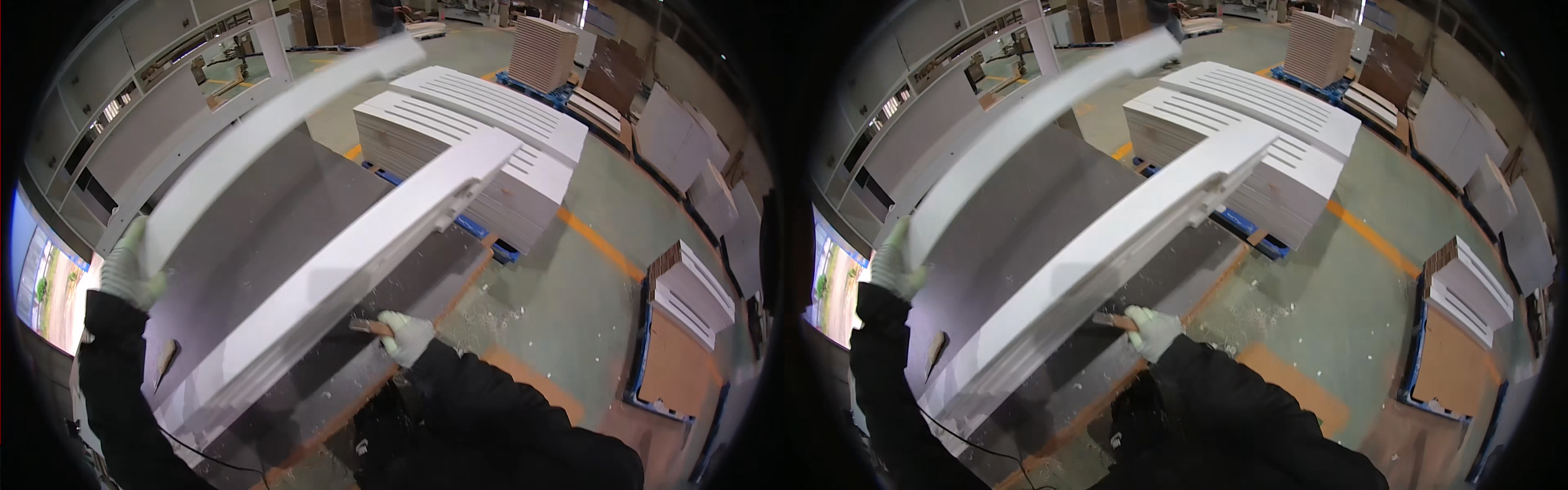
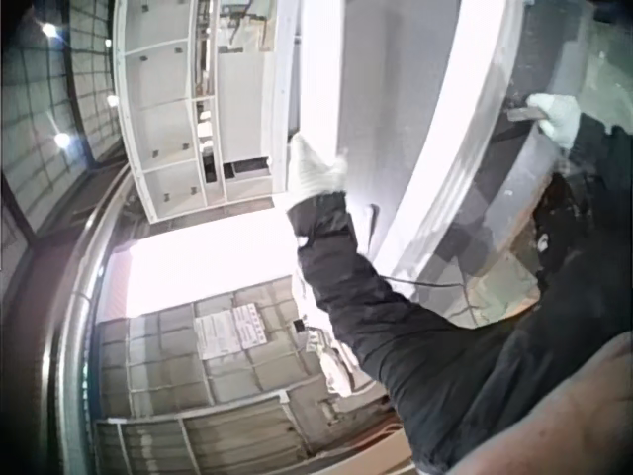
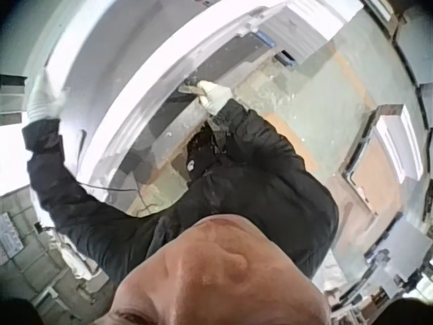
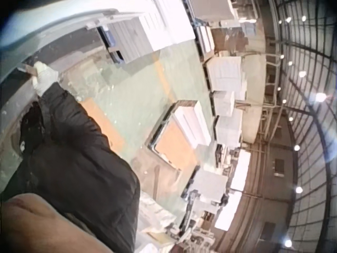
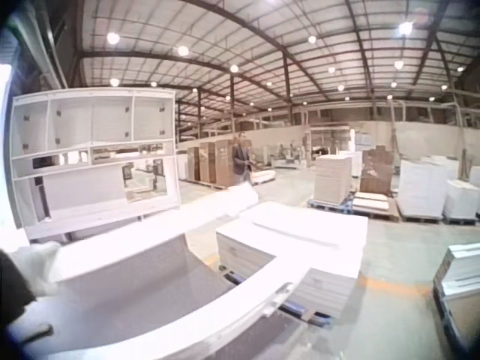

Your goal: Scraping excess material from the edges of white wooden boards using a hand tool.

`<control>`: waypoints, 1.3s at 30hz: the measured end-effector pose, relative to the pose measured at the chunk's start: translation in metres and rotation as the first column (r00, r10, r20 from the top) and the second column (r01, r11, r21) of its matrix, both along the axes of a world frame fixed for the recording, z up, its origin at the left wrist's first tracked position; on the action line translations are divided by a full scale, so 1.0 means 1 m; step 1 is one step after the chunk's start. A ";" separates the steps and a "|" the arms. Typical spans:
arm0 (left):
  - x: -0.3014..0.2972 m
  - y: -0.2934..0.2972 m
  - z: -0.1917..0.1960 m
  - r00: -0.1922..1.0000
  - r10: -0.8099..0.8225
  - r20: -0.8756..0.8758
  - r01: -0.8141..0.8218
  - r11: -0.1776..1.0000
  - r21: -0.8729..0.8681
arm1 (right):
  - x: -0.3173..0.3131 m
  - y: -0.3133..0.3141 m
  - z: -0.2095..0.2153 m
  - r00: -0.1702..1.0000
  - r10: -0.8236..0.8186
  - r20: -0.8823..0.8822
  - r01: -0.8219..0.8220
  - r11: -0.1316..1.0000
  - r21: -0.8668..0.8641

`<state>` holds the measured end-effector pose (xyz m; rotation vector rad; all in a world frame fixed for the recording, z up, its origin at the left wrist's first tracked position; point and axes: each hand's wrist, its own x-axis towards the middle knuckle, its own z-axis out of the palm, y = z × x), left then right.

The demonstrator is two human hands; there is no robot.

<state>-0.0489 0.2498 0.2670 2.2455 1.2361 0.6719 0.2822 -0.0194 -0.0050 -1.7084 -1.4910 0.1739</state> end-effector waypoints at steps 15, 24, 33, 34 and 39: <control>-0.063 -0.257 -0.166 0.914 -0.276 -0.297 0.343 0.917 0.205 | 0.038 -0.169 -0.076 0.872 -0.127 -0.472 0.212 0.968 0.131; -0.045 -0.231 -0.239 0.857 -0.244 -0.455 0.358 0.916 0.183 | 0.083 -0.209 -0.072 0.834 -0.361 -0.417 0.338 0.932 -0.130; 0.121 -0.234 -0.250 0.870 -0.230 -0.437 0.373 0.886 0.276 | 0.174 -0.117 -0.028 0.786 -0.526 -0.326 0.520 0.847 -0.111; 0.116 -0.233 -0.253 0.884 -0.239 -0.401 0.373 0.878 0.299 | 0.178 -0.108 -0.028 0.819 -0.491 -0.297 0.502 0.864 -0.044; 0.109 -0.234 -0.251 0.872 -0.295 -0.390 0.426 0.850 0.310 | 0.194 -0.071 -0.037 0.910 -0.380 -0.166 0.386 0.922 0.007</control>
